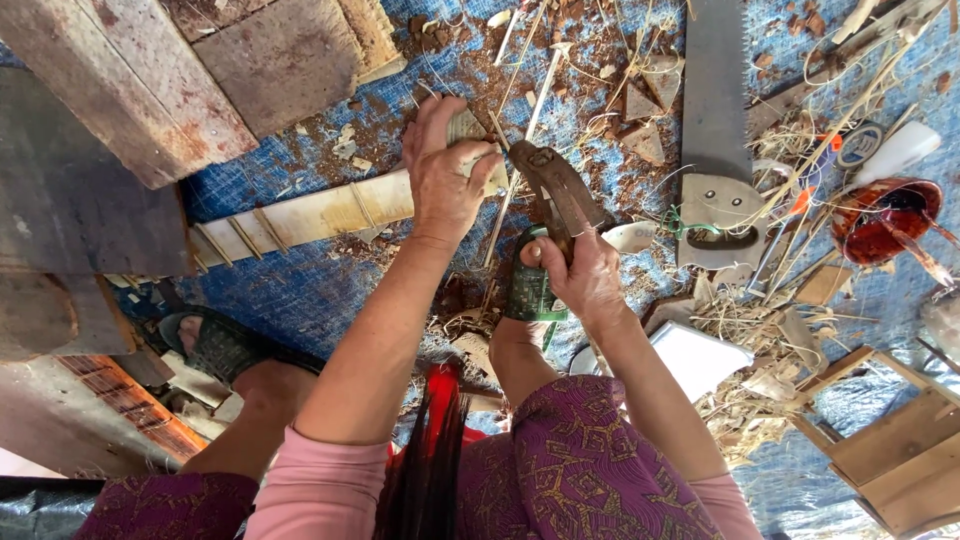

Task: Hammering metal frets into a guitar neck and using a sanding block to level or smooth the surface.

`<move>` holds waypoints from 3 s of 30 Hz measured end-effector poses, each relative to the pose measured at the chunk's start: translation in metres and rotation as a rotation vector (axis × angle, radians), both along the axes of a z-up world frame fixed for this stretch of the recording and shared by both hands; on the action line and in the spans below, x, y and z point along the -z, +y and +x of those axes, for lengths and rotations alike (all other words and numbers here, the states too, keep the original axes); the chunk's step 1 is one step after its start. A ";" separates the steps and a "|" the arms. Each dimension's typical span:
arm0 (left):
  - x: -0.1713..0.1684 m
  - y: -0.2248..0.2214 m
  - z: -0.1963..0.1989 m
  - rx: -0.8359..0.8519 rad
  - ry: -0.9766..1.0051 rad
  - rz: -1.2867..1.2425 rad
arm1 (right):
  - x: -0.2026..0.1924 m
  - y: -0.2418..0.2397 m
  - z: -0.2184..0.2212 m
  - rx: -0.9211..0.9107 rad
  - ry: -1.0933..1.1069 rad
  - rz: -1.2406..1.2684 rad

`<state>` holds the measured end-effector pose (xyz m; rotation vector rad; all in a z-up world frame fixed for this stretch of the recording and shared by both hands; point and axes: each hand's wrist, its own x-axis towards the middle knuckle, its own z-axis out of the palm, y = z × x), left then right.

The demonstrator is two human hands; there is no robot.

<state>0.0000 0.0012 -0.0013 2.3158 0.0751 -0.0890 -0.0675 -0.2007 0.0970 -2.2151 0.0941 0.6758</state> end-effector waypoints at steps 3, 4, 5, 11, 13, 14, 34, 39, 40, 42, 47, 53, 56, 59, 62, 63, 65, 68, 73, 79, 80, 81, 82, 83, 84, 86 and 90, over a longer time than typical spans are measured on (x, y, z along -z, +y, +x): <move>0.007 0.006 -0.003 0.052 -0.040 0.029 | -0.004 0.003 0.006 -0.041 0.021 0.008; 0.009 0.008 -0.005 0.080 -0.028 0.050 | -0.006 0.005 0.008 -0.013 -0.004 0.081; 0.012 0.010 -0.007 0.108 -0.014 0.069 | -0.009 0.006 0.009 0.015 -0.029 0.153; 0.003 0.010 -0.006 0.086 -0.063 0.046 | 0.015 -0.013 -0.008 0.043 -0.074 -0.030; 0.006 0.010 -0.008 0.085 -0.089 0.053 | 0.021 -0.016 -0.013 0.036 -0.107 -0.052; 0.008 0.010 -0.008 0.085 -0.115 0.062 | 0.024 -0.018 -0.015 0.029 -0.141 -0.073; 0.010 0.003 -0.008 -0.002 -0.128 -0.041 | -0.006 0.009 0.012 -0.128 -0.047 -0.012; 0.005 0.001 -0.005 -0.050 -0.094 -0.062 | 0.003 0.011 0.003 -0.191 -0.203 -0.121; 0.006 0.001 -0.006 -0.052 -0.098 -0.069 | 0.006 0.015 0.007 -0.177 -0.093 -0.122; 0.009 -0.001 -0.006 -0.052 -0.109 -0.077 | 0.001 0.018 0.020 -0.161 0.010 -0.124; 0.007 0.002 -0.005 -0.038 -0.132 -0.106 | -0.004 0.004 0.010 -0.092 -0.147 0.096; 0.008 0.000 -0.006 -0.047 -0.140 -0.112 | -0.006 0.024 0.027 -0.137 0.283 -0.196; 0.003 0.004 -0.004 -0.003 -0.137 -0.069 | -0.032 0.028 0.039 0.039 0.459 -0.052; 0.001 0.007 -0.004 0.031 -0.085 -0.053 | -0.014 0.007 0.022 0.066 0.021 0.092; -0.015 0.014 -0.002 0.098 -0.017 -0.037 | 0.004 -0.022 0.017 0.050 -0.173 0.106; -0.017 0.015 -0.003 0.101 -0.017 -0.040 | 0.009 -0.027 0.010 0.053 -0.173 0.103; -0.020 0.016 -0.006 0.081 -0.091 0.149 | 0.017 -0.039 -0.004 0.108 -0.176 -0.029; -0.007 0.011 -0.007 0.167 -0.175 0.127 | 0.003 -0.028 0.000 0.138 -0.186 0.026; 0.020 0.002 -0.006 0.099 -0.158 -0.046 | 0.001 -0.014 0.004 0.121 -0.122 0.053; -0.002 0.007 0.002 0.064 -0.106 -0.147 | 0.017 -0.008 -0.007 0.120 -0.219 0.004; -0.004 0.008 0.003 0.062 -0.088 -0.170 | 0.017 -0.005 -0.007 0.126 -0.206 0.011; -0.004 0.009 0.004 0.061 -0.089 -0.167 | 0.016 -0.005 -0.004 0.125 -0.208 0.014; -0.005 0.009 0.004 0.066 -0.086 -0.172 | 0.014 -0.004 -0.002 0.116 -0.216 0.006; -0.006 0.008 0.004 0.071 -0.081 -0.178 | 0.012 -0.004 0.000 0.108 -0.222 -0.006; -0.004 0.010 0.003 0.071 -0.081 -0.178 | 0.010 -0.002 0.002 0.108 -0.223 -0.006; 0.002 0.010 0.000 0.111 -0.123 -0.134 | 0.005 0.002 0.006 0.117 -0.219 -0.004; -0.012 0.012 0.002 0.111 -0.109 -0.147 | 0.002 0.005 0.006 0.103 -0.222 -0.022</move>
